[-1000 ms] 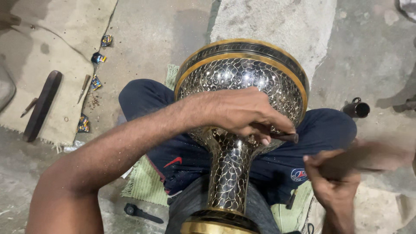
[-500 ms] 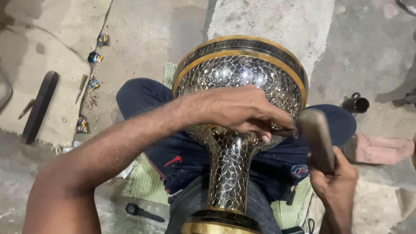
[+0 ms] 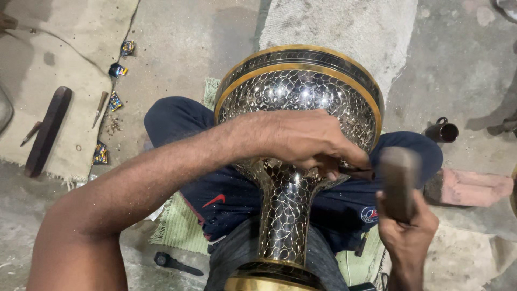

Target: The person sits cross-legged on the floor and uses a hammer and chisel to create a textured pattern on a metal vase. They repeatedly strike the chisel against the vase's surface to form small indentations.

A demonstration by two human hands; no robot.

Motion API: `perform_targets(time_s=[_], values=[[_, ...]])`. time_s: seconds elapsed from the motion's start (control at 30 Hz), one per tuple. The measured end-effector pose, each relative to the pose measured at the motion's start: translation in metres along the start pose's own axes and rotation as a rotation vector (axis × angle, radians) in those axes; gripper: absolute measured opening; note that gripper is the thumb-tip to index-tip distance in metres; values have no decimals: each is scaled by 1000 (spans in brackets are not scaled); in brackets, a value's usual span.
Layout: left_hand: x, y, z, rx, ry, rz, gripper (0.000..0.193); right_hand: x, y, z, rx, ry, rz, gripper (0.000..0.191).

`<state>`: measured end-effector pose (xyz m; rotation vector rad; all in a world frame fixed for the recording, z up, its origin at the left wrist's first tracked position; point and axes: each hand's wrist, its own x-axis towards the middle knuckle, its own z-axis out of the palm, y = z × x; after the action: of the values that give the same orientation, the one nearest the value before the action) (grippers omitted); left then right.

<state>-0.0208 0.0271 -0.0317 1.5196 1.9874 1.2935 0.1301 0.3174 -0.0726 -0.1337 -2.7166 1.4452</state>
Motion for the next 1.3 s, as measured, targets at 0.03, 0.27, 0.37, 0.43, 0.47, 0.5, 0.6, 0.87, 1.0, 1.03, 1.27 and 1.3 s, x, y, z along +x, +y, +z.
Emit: perform_targets(time_s=[0.03,0.27,0.37,0.43,0.47,0.5,0.6,0.87,1.0,1.03,1.27,1.3], values=[[0,0,0,8,8,2,34,1,0,-1,142,51,-31,19],[-7,6,-13,-82,-7,-50,34,-2,-19,-17,-200,-16,-11,24],[-29,4,-31,-62,151,-70,41,-7,-31,-31,293,34,-9,21],[-48,3,-38,-9,233,-114,43,-3,-36,-48,247,-369,-210,31],[-59,3,-40,22,266,-125,43,-3,-37,-54,223,-566,-307,41],[-68,4,-41,50,296,-138,44,-2,-37,-59,435,-672,-327,37],[-88,7,-39,54,312,-186,43,-7,-36,-68,807,-905,-334,37],[-102,23,-28,-104,401,-298,44,-6,-38,-51,782,-1137,-486,49],[-103,27,-19,-165,449,-371,44,-1,-36,-37,1059,-1123,-674,37],[-103,28,-17,-204,458,-368,42,-3,-36,-34,1082,-1165,-608,35],[-108,28,-7,-301,507,-370,37,-15,-31,-18,1037,-944,-784,37],[-110,28,-6,-322,517,-356,36,-14,-31,-17,1023,-1048,-732,37]])
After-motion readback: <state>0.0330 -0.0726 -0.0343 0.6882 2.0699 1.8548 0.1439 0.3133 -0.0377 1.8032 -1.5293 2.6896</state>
